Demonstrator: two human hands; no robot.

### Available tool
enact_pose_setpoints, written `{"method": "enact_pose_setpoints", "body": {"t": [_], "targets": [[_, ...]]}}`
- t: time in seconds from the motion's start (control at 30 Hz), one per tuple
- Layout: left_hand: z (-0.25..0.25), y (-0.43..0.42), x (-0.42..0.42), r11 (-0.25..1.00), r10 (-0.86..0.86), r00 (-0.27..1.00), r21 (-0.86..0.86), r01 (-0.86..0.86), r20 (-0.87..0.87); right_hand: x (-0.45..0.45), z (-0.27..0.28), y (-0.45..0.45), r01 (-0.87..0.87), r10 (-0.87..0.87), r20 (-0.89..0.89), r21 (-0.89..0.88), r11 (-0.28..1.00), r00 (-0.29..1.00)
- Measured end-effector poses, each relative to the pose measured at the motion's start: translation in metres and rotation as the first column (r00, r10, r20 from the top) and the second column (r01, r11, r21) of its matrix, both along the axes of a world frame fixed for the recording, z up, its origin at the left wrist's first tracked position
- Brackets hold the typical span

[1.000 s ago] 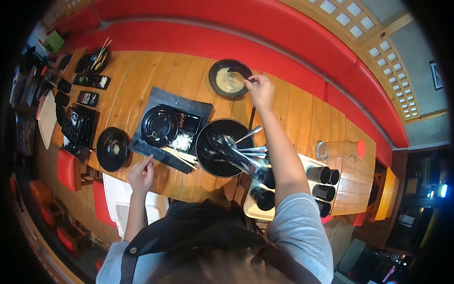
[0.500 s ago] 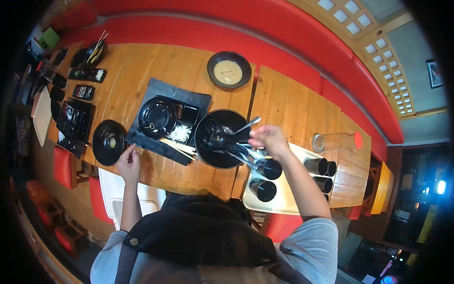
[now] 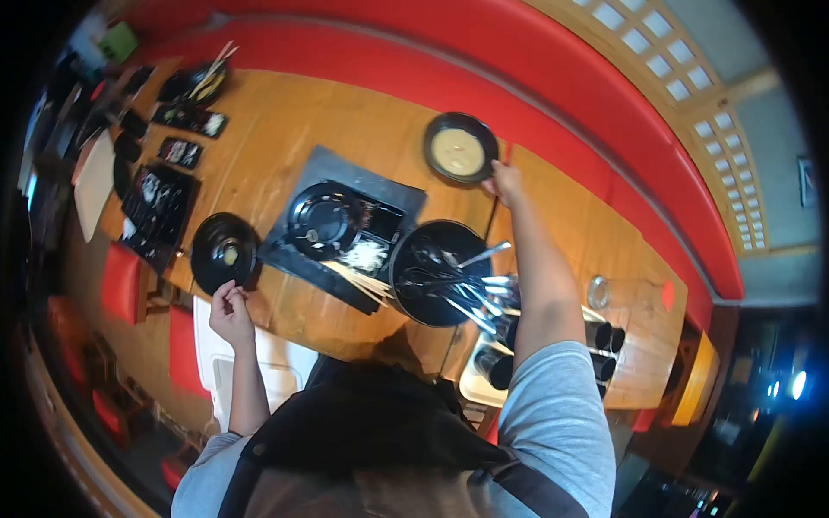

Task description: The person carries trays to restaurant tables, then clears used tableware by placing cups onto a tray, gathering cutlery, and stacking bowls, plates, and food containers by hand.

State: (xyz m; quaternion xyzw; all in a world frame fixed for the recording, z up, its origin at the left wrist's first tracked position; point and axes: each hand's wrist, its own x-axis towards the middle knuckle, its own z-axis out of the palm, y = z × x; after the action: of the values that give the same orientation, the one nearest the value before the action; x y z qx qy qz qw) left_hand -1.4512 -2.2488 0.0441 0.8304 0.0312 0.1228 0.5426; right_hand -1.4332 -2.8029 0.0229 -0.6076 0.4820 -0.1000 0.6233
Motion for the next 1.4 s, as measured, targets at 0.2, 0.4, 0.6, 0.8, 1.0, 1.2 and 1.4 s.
{"method": "enact_pose_setpoints", "body": {"t": [0.2, 0.4, 0.6, 0.8, 1.0, 1.2, 1.4], "targets": [[-0.020, 0.056, 0.014, 0.891, 0.452, 0.887, -0.002, -0.455, -0.096, 0.006, -0.030, -0.003, -0.145, 0.149, 0.001, -0.207, 0.967, 0.989], [-0.036, 0.072, 0.037, 0.694, 0.004, 0.862, -0.619, -0.368, -0.507, 0.011, -0.013, -0.002, -0.282, 0.231, -0.162, -0.565, 0.776, 0.959], [-0.052, 0.071, 0.041, 0.602, -0.101, 0.891, -0.741, -0.299, -0.443, 0.023, 0.108, 0.099, -0.407, 0.498, 0.193, -0.372, 0.835, 0.846], [-0.021, 0.068, 0.038, 0.735, 0.180, 0.876, -0.531, -0.422, -0.447, 0.055, 0.157, 0.206, -0.752, 0.804, 0.084, -0.309, 0.582, 0.588], [-0.015, 0.090, 0.035, 0.771, 0.079, 0.881, -0.531, -0.350, -0.466, 0.105, 0.107, 0.326, -0.899, 0.971, 0.083, -0.369, 0.237, 0.222], [-0.012, 0.094, 0.037, 0.819, 0.026, 0.870, -0.489, -0.301, -0.493, 0.143, 0.055, 0.403, -0.879, 0.955, -0.290, -0.469, -0.091, 0.056], [-0.034, 0.095, 0.038, 0.886, 0.066, 0.947, -0.418, -0.200, -0.314, 0.164, 0.001, 0.449, -0.655, 0.874, -0.485, -0.657, -0.374, -0.012]]}}
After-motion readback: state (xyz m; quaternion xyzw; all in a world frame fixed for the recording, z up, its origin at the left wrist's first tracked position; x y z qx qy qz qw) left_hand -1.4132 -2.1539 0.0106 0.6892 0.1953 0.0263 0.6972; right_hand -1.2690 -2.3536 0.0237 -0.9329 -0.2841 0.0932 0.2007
